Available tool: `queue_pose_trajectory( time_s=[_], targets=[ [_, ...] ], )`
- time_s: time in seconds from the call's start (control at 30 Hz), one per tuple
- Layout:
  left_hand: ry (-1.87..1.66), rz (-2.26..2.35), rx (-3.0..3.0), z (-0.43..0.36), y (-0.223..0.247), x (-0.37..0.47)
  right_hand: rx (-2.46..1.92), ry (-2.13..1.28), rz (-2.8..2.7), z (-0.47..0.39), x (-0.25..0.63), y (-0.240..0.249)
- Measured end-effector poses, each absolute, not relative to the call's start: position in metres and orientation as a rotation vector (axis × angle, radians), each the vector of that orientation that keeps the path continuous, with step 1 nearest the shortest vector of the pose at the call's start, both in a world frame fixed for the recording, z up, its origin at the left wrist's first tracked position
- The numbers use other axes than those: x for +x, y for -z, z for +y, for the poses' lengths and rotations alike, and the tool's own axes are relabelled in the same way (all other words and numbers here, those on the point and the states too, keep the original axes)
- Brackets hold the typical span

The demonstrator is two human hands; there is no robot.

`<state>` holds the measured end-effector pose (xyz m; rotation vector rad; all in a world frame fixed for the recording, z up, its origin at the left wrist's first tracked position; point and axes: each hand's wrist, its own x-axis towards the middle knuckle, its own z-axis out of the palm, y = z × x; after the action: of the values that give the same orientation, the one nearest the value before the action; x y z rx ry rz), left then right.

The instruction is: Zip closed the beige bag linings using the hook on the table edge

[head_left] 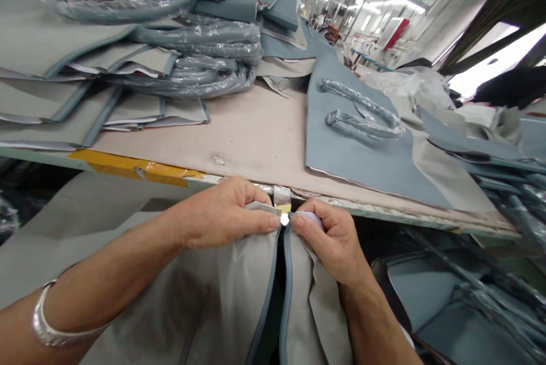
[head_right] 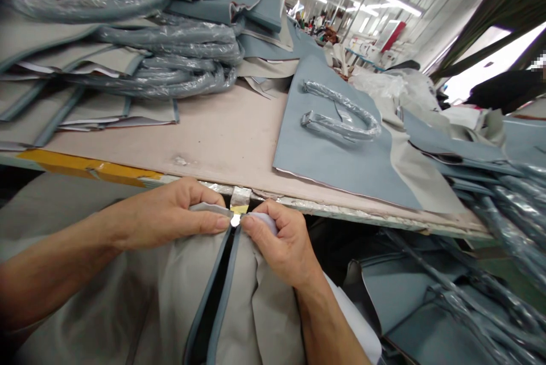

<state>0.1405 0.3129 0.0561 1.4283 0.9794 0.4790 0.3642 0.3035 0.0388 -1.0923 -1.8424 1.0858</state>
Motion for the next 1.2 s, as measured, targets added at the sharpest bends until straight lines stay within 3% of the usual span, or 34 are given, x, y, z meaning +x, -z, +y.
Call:
queue_pose_trajectory(
  time_s=[0.43,1.2],
  targets=[
    [-0.439,1.009,1.399,0.318,-0.067,0.144,-1.116,-0.886,-1.855,0.303,0.358,-0.044],
    [-0.284,1.062,1.396,0.325,-0.074,0.142,-1.169,-1.349,-1.872,0.311,0.364,-0.048]
  ],
)
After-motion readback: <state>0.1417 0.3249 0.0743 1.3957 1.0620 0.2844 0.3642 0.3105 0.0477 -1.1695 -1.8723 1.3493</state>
